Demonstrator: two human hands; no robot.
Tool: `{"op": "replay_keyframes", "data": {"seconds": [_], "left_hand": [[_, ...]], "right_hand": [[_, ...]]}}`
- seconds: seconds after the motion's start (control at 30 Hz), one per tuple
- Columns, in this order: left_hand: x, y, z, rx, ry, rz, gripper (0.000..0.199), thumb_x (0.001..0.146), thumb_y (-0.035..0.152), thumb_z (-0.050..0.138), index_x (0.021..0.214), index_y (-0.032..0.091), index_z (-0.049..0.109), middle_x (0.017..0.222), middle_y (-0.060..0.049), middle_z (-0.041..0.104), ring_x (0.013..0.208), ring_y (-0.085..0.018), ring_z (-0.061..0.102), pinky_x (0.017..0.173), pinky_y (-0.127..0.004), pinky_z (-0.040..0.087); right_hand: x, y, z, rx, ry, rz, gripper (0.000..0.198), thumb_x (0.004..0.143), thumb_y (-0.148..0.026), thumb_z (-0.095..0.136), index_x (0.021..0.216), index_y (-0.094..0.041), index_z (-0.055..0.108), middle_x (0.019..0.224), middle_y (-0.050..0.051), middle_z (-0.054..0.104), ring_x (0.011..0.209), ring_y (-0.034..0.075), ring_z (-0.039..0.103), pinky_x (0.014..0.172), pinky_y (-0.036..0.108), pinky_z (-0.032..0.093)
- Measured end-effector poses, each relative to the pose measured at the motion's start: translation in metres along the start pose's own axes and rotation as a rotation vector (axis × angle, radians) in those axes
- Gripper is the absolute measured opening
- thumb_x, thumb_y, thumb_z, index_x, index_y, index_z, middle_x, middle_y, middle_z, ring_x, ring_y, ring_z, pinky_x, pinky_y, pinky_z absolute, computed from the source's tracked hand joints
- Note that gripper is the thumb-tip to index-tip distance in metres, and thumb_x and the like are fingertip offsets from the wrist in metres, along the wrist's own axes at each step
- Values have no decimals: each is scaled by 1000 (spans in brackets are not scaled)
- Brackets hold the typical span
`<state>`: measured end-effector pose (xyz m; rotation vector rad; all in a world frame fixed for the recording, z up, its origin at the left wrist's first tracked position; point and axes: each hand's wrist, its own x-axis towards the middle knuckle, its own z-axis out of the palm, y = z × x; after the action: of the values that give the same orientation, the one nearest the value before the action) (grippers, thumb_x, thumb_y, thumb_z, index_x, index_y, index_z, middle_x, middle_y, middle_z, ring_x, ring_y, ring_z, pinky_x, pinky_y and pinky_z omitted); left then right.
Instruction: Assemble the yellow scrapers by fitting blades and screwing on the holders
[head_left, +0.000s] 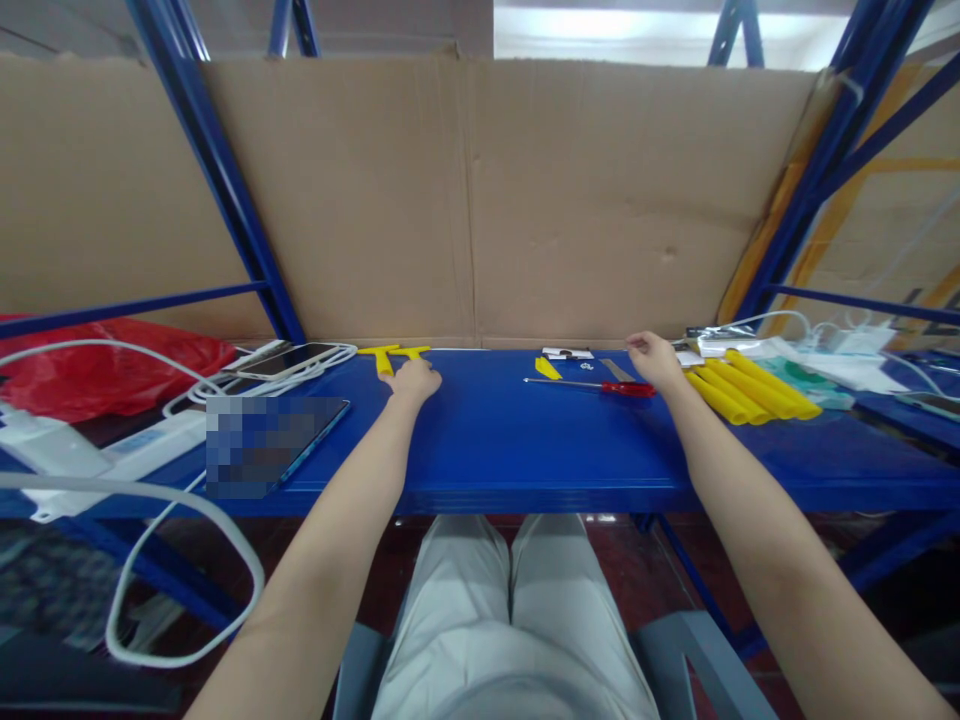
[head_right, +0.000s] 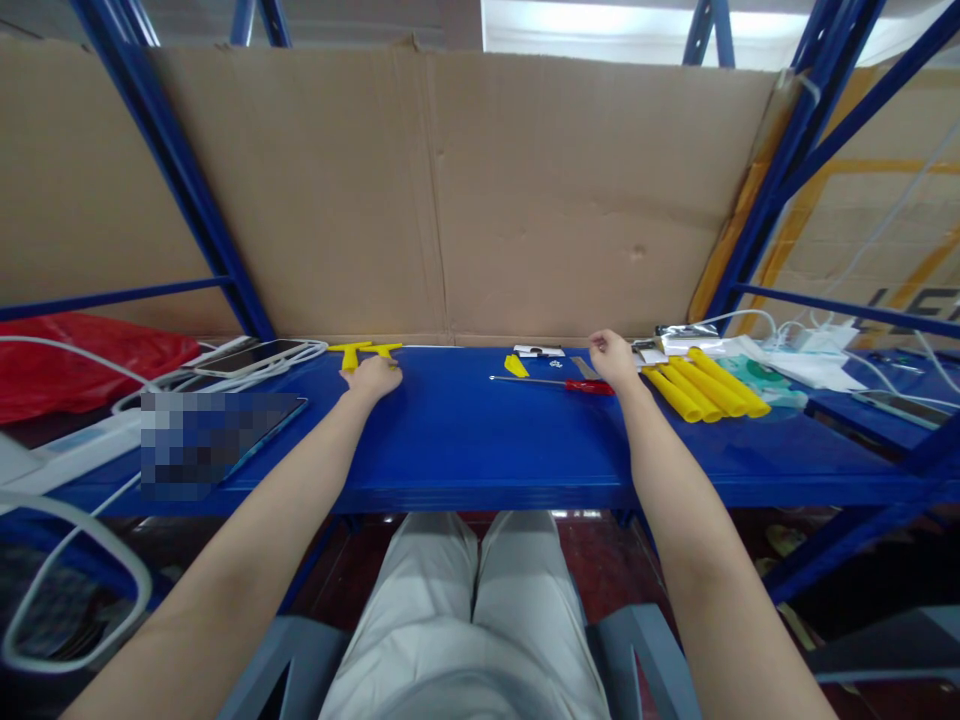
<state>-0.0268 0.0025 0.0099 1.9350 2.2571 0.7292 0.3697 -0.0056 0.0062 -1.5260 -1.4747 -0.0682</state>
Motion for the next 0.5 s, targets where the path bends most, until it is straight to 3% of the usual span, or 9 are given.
{"op": "replay_keyframes", "data": {"seconds": [0.1, 0.23, 0.5], "left_hand": [[-6, 9, -2, 79, 17, 16, 34, 82, 26, 47, 104, 14, 70, 117, -20, 63, 113, -38, 57, 96, -53, 40], [-11, 17, -2, 90, 30, 83, 35, 84, 31, 46, 100, 13, 72, 111, -20, 66, 107, -35, 60, 90, -43, 46], [-12, 20, -5, 97, 52, 115, 33, 85, 36, 47, 87, 15, 72, 107, -18, 68, 106, -34, 60, 91, -49, 45]], "right_hand": [[-1, -3, -1, -22, -16, 7, 19, 70, -15, 50, 82, -17, 64, 88, 11, 70, 84, 24, 64, 83, 42, 50], [-2, -4, -1, -45, -24, 7, 17, 71, -15, 50, 81, -17, 64, 88, 11, 70, 84, 24, 64, 82, 41, 50], [-3, -5, -2, -72, -47, 3, 14, 71, -17, 53, 78, -19, 65, 82, 9, 70, 80, 23, 64, 79, 39, 51]]}}
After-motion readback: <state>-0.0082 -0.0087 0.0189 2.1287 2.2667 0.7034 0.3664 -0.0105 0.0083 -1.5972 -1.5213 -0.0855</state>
